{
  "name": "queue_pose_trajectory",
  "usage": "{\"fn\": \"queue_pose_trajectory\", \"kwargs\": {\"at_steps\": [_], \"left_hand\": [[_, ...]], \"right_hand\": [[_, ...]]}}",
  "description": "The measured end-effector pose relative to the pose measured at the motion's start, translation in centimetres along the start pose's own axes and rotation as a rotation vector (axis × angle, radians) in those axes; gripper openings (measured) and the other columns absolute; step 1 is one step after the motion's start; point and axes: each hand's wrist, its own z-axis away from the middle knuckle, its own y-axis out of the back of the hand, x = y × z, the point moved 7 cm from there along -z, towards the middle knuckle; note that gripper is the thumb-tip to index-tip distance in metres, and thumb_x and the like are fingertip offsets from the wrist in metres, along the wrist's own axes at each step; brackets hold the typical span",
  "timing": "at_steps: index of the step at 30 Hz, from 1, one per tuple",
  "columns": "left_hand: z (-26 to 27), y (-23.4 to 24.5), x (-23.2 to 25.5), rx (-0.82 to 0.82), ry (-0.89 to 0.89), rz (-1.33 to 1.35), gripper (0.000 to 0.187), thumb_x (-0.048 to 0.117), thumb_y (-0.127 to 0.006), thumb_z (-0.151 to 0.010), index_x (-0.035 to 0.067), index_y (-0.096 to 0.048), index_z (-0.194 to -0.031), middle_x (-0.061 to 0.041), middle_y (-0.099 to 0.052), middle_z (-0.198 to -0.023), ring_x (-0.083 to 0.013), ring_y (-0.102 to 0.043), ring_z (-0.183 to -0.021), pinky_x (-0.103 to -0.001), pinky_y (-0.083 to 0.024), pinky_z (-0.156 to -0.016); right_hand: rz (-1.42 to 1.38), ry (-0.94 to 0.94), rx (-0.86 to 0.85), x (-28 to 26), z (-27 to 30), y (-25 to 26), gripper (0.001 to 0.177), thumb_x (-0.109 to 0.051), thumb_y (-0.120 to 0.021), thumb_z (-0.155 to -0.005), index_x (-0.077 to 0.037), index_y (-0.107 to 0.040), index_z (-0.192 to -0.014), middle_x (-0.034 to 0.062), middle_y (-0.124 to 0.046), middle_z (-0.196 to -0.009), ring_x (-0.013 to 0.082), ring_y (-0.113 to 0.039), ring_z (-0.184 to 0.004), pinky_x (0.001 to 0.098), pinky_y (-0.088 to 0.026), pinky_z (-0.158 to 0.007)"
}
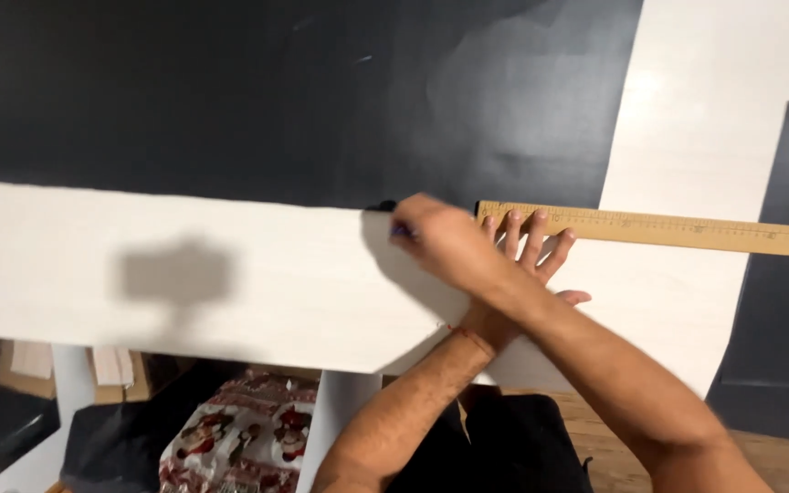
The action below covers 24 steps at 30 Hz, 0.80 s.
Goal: Measuring, marking, and cutting a piece of black leather material on a workshop table.
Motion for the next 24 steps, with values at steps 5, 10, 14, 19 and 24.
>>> {"fn": "queue_pose_trajectory", "kwargs": {"at_steps": [5,10,14,19,24], "left_hand": [[-1.8,4.8,-0.2,0.087,-0.002,0.088,0.076,0.074,-0.029,-0.093,0.023,-0.058,-0.141,-0.016,-0.059,-0.145,-0.0441,-0.058,-0.137,-0.07,-0.045,-0.115],[-1.7,4.4,0.2,-0.034,-0.002,0.046,0.076,0.073,-0.025,-0.094,0.024,-0.05,-0.147,-0.016,-0.058,-0.149,-0.0454,-0.051,-0.144,-0.072,-0.031,-0.124],[-1.7,4.0,-0.2,-0.07,-0.013,0.065,0.073,0.076,-0.031,-0.09,0.03,-0.054,-0.143,-0.013,-0.058,-0.147,-0.048,-0.047,-0.147,-0.073,-0.032,-0.125],[-2.1,4.4,-0.1,-0.032,-0.005,0.076,0.071,0.074,-0.034,-0.09,0.028,-0.058,-0.138,-0.012,-0.062,-0.137,-0.047,-0.05,-0.144,-0.073,-0.034,-0.123],[-2.2,4.7,-0.1,-0.011,0.003,0.04,0.069,0.073,-0.031,-0.092,0.028,-0.059,-0.136,-0.011,-0.062,-0.136,-0.045,-0.052,-0.142,-0.072,-0.035,-0.123]], "right_hand": [[-0.85,-0.584,0.424,8.6,5.2,10.1,0.025,-0.005,-0.077,-0.094,0.004,-0.071,-0.116,0.0193,-0.069,-0.099,0.0267,-0.075,-0.085,0.0345,-0.066,-0.077],[-0.825,-0.752,0.369,11.7,6.6,7.6,0.024,-0.017,-0.086,-0.087,-0.001,-0.077,-0.103,0.0141,-0.072,-0.075,0.0179,-0.073,-0.062,0.0269,-0.063,-0.056],[-0.555,-0.73,0.272,12.7,6.3,4.8,0.021,-0.03,-0.086,-0.086,-0.015,-0.079,-0.099,0.003,-0.074,-0.076,0.0132,-0.07,-0.063,0.0282,-0.056,-0.057],[-0.588,-0.607,0.269,11.8,5.9,5.7,0.02,-0.02,-0.08,-0.09,-0.004,-0.075,-0.1,0.007,-0.072,-0.071,0.0121,-0.064,-0.056,0.0263,-0.054,-0.053],[-0.581,-0.568,0.237,12.3,5.6,5.3,0.017,-0.017,-0.079,-0.09,-0.004,-0.075,-0.099,0.0063,-0.071,-0.07,0.0111,-0.062,-0.054,0.026,-0.053,-0.052]]}}
